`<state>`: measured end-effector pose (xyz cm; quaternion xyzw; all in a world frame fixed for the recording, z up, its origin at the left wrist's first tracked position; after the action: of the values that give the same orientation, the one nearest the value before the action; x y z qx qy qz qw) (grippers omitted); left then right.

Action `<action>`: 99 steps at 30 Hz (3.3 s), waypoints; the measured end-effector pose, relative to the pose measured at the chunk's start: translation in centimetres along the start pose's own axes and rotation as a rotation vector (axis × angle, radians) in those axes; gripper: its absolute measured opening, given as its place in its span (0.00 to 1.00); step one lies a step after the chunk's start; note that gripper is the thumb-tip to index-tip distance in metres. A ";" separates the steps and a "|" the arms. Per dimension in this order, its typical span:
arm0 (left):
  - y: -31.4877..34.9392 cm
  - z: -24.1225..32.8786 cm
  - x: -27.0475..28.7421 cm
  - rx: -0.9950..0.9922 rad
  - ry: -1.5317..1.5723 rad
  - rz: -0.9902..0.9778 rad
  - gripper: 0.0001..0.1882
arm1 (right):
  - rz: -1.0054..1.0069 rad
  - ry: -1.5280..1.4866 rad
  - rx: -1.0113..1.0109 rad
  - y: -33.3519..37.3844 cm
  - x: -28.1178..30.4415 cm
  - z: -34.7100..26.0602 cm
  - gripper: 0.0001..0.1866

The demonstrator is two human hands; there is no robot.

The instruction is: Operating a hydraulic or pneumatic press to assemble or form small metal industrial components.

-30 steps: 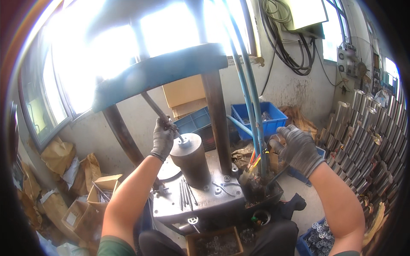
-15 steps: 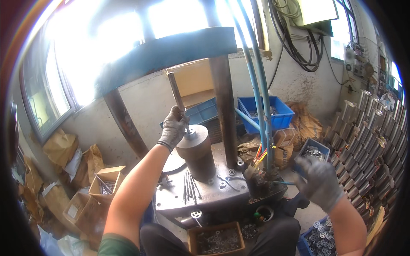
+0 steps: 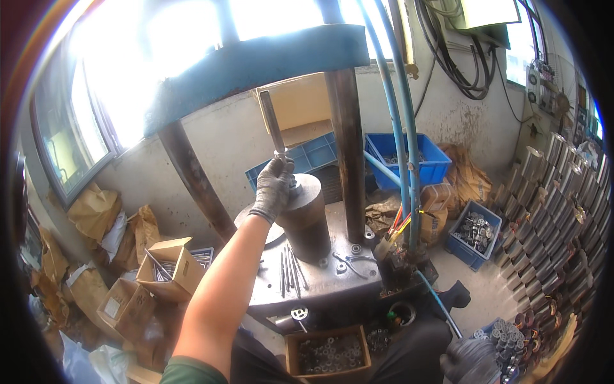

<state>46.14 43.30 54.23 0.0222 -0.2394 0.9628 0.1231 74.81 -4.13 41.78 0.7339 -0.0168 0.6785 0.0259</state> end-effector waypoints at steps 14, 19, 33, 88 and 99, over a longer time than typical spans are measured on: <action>0.3 0.3 -0.1 0.024 -0.025 -0.004 0.06 | 0.115 -0.080 -0.087 0.3 2.0 -0.8 0.11; 0.0 0.2 0.3 0.035 -0.041 -0.008 0.06 | 0.137 -0.158 -0.084 0.1 2.8 -1.3 0.09; -0.3 -0.6 0.6 0.109 0.003 -0.138 0.09 | 0.607 0.069 0.105 -7.4 12.4 -1.5 0.12; -0.7 -0.3 1.3 0.086 0.079 -0.071 0.19 | -0.049 0.008 0.133 -1.1 2.4 -1.7 0.07; -0.8 -0.7 1.5 0.094 0.070 -0.087 0.14 | -0.003 -0.048 0.165 -2.5 4.1 -1.1 0.09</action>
<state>44.86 44.66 54.09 0.0045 -0.1882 0.9669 0.1720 74.20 -1.48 45.96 0.7497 0.0396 0.6597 -0.0339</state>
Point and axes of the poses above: each hand's wrist, its own y-axis away from the middle knuckle, its own x-axis out of the back of the hand, z = x × y, the point moved 8 cm from there along -y, towards the middle knuckle, and after that the axes turned 7 degrees about -z, right-handed, at the moved point
